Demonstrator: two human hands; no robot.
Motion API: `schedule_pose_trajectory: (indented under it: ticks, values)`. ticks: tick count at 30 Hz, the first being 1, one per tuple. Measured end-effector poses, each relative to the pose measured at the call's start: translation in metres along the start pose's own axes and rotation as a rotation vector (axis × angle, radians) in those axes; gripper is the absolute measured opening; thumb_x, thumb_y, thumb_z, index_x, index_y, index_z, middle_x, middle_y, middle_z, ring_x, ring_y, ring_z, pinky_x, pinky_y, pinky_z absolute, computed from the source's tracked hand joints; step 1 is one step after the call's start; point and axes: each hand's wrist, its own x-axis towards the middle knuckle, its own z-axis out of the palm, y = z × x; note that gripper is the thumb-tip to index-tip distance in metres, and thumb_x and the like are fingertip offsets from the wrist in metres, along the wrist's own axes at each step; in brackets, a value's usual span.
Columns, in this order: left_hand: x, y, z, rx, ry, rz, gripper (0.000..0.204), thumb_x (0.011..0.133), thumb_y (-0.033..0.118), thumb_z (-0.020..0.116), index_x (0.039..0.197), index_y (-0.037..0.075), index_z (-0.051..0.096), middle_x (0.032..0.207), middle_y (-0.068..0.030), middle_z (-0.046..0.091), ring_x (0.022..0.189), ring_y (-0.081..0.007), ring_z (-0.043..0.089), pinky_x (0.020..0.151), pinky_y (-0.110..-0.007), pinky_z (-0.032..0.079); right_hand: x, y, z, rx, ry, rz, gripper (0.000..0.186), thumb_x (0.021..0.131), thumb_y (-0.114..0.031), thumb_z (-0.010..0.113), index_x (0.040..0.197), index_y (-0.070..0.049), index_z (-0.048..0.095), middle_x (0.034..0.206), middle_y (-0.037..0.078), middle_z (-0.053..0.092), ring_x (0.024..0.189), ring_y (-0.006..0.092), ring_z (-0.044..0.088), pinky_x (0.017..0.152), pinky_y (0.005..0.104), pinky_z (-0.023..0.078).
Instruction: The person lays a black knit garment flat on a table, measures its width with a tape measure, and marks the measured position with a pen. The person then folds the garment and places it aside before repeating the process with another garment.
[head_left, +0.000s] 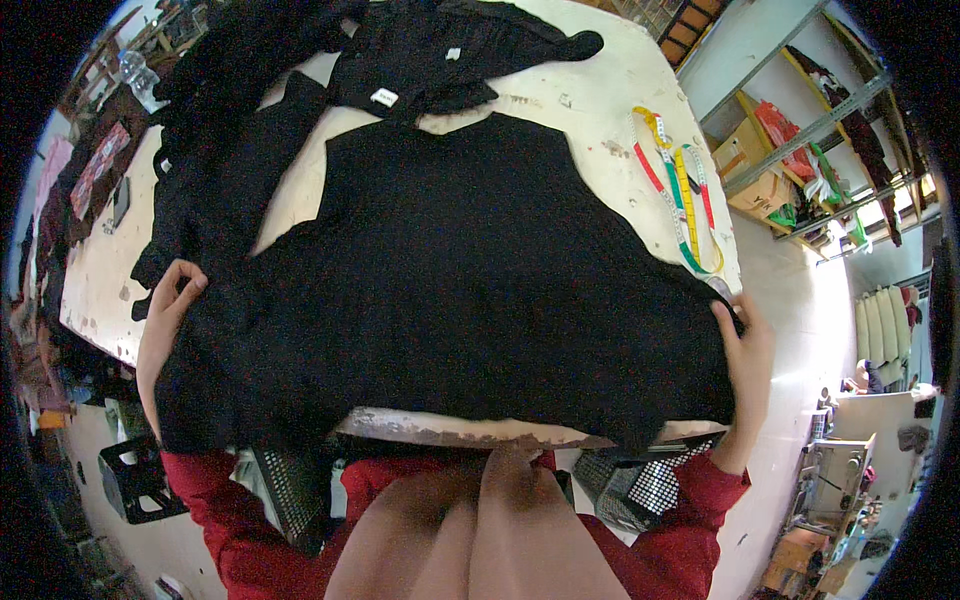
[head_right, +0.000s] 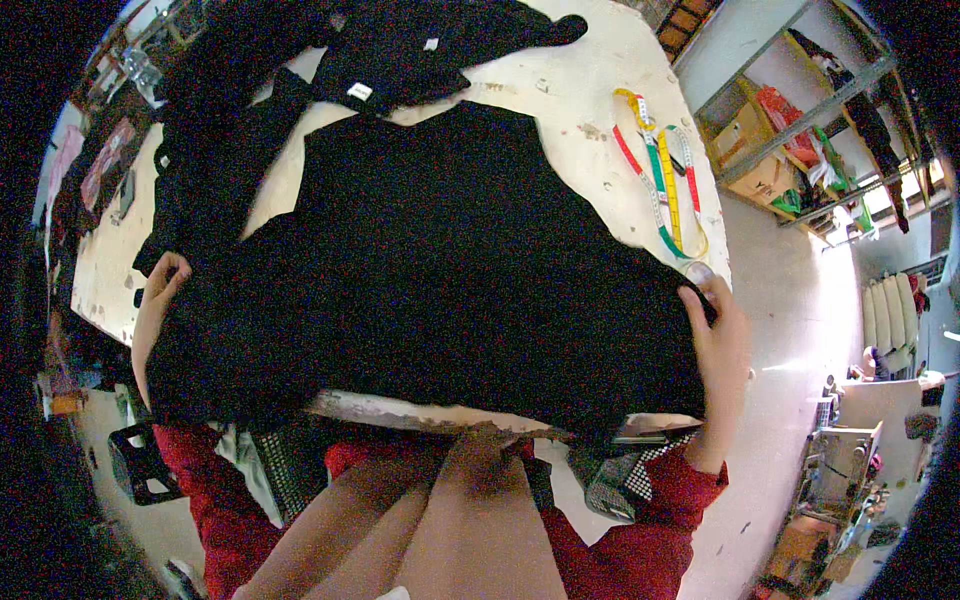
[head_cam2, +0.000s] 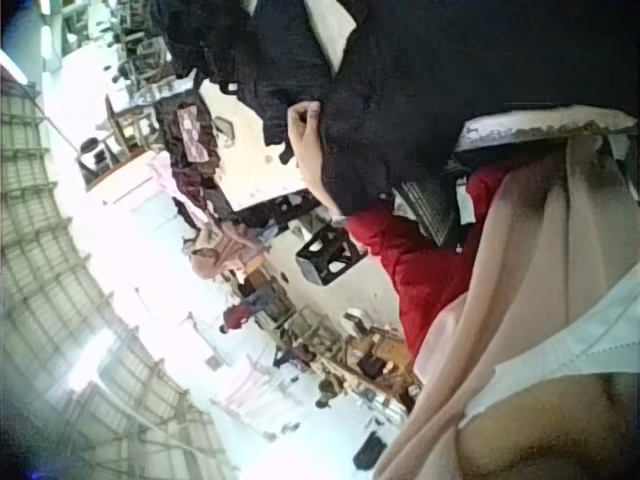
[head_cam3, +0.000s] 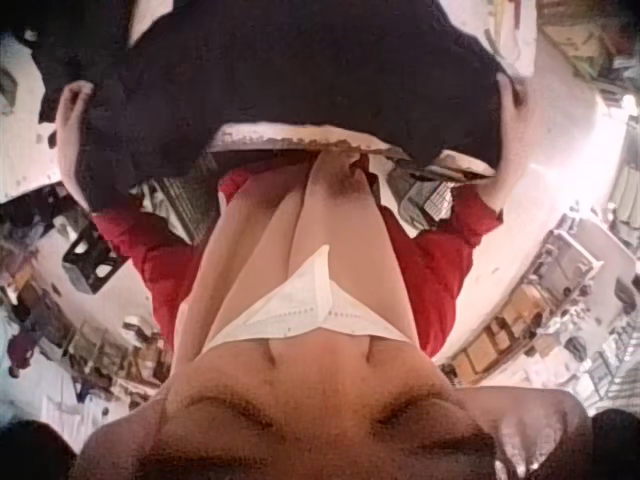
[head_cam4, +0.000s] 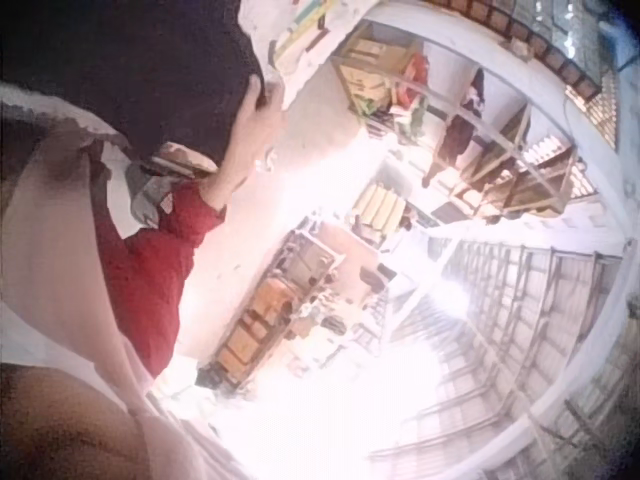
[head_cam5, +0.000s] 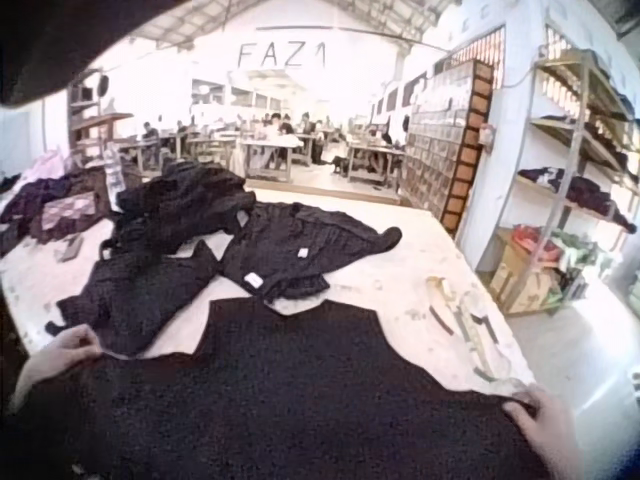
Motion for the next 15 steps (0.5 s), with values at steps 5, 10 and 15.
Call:
schedule_pose_trajectory:
  ticks: [5,10,15]
  values:
    - [-0.033,-0.056,0.019,0.339,-0.35,-0.064,0.009,0.098,0.01,0.052,0.098,0.001,0.055,0.08,-0.0066,0.058,0.07,-0.0096,0.051,0.064,-0.026,0.044,-0.067,0.048,-0.001,-0.201,-0.387,0.143,0.038,0.082,-0.031,0.075,0.105,-0.007,0.056,0.082,0.017,0.068,0.075,0.0314,0.067,0.066,0.0392,0.05]
    - [-0.066,-0.051,0.028,0.473,-0.299,0.003,0.021,0.101,0.019,0.049,0.103,0.0,0.058,0.089,-0.0102,0.065,0.083,-0.0177,0.062,0.075,-0.032,0.046,-0.082,0.061,0.019,0.228,-0.629,0.243,0.033,0.097,-0.033,0.055,0.104,-0.002,0.064,0.079,0.013,0.068,0.072,0.0234,0.065,0.07,0.0342,0.051]
    - [-0.079,-0.034,0.071,0.529,-0.096,0.037,0.031,0.099,0.027,0.052,0.108,0.0,0.063,0.096,-0.0141,0.067,0.083,-0.0208,0.063,0.075,-0.034,0.048,-0.082,0.032,0.043,0.381,-0.563,0.396,0.042,0.101,-0.032,0.046,0.1,0.006,0.065,0.079,0.011,0.067,0.077,0.0193,0.064,0.074,0.0301,0.05]
